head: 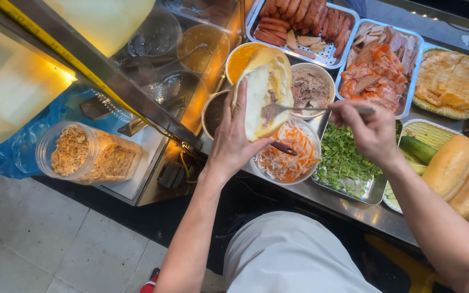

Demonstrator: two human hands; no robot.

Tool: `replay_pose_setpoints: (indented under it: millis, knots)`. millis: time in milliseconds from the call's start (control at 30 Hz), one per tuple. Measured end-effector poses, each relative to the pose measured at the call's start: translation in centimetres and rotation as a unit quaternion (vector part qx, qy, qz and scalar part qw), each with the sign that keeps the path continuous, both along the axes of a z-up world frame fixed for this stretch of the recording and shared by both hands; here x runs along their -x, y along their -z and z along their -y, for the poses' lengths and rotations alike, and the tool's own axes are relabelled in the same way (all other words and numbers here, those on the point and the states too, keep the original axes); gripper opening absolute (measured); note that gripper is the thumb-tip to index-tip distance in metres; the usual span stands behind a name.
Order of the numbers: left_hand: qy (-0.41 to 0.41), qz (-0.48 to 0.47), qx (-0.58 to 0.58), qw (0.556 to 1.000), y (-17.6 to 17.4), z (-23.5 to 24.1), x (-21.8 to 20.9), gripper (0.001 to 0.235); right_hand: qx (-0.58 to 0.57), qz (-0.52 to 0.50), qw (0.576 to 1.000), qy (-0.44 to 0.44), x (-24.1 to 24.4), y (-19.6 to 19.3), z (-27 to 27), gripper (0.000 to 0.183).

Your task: Preparing several Banh Mi sandwiches by cutting bread rolls, spreading pate and sauces, and adding various ingredients at a food stall.

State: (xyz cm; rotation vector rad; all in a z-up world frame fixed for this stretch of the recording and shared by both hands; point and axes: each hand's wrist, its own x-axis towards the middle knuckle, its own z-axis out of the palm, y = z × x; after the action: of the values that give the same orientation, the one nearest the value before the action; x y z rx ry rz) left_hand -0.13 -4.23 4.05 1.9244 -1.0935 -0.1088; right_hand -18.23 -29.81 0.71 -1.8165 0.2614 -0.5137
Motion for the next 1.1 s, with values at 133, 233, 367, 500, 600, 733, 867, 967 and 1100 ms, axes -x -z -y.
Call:
replay_pose_setpoints:
  millis: [133, 233, 367, 500, 600, 733, 867, 967, 1100]
  knots:
    - [0.036, -0.019, 0.002, 0.999, -0.7, -0.7, 1.3, 0.132, -0.055, 0.032, 0.997, 0.051, -2.6, -1.2, 2.4, 0.023]
    - [0.044, -0.012, -0.003, 0.999, -0.4, -0.8, 1.8, 0.131, -0.017, 0.038, 0.997, 0.07, -3.7, -3.2, 1.4, 0.022]
    - [0.019, 0.013, -0.005, 1.0, 0.0, -0.6, 1.6, 0.131, 0.274, 0.056, 0.957, 0.077, -4.0, -2.4, -1.0, 0.017]
    - [-0.043, 0.003, 0.0, 0.999, 0.5, -0.4, 0.9, 0.132, 0.382, 0.108, 0.918, 0.012, -2.5, -0.3, -4.1, 0.026]
    - [-0.083, 0.003, -0.005, 0.997, 0.7, -0.3, 0.4, 0.132, 0.369, 0.129, 0.919, -0.048, -0.9, 0.7, -5.9, 0.033]
    - [-0.1, -0.001, 0.001, 0.995, 0.9, 0.2, -0.2, 0.134, 0.345, 0.132, 0.926, -0.072, 0.3, 1.0, -6.6, 0.037]
    - [-0.065, 0.006, 0.015, 0.998, 0.9, 0.3, -0.6, 0.135, 0.34, 0.133, 0.925, -0.102, 0.9, 0.6, -7.2, 0.038]
    - [-0.06, 0.027, 0.004, 0.998, 0.8, 0.1, -0.7, 0.137, 0.34, 0.13, 0.923, -0.126, 1.8, 0.5, -7.1, 0.038]
    - [-0.061, 0.063, -0.016, 0.996, 1.1, -0.3, -0.8, 0.138, 0.306, 0.15, 0.932, -0.121, 2.5, -0.4, -5.1, 0.028]
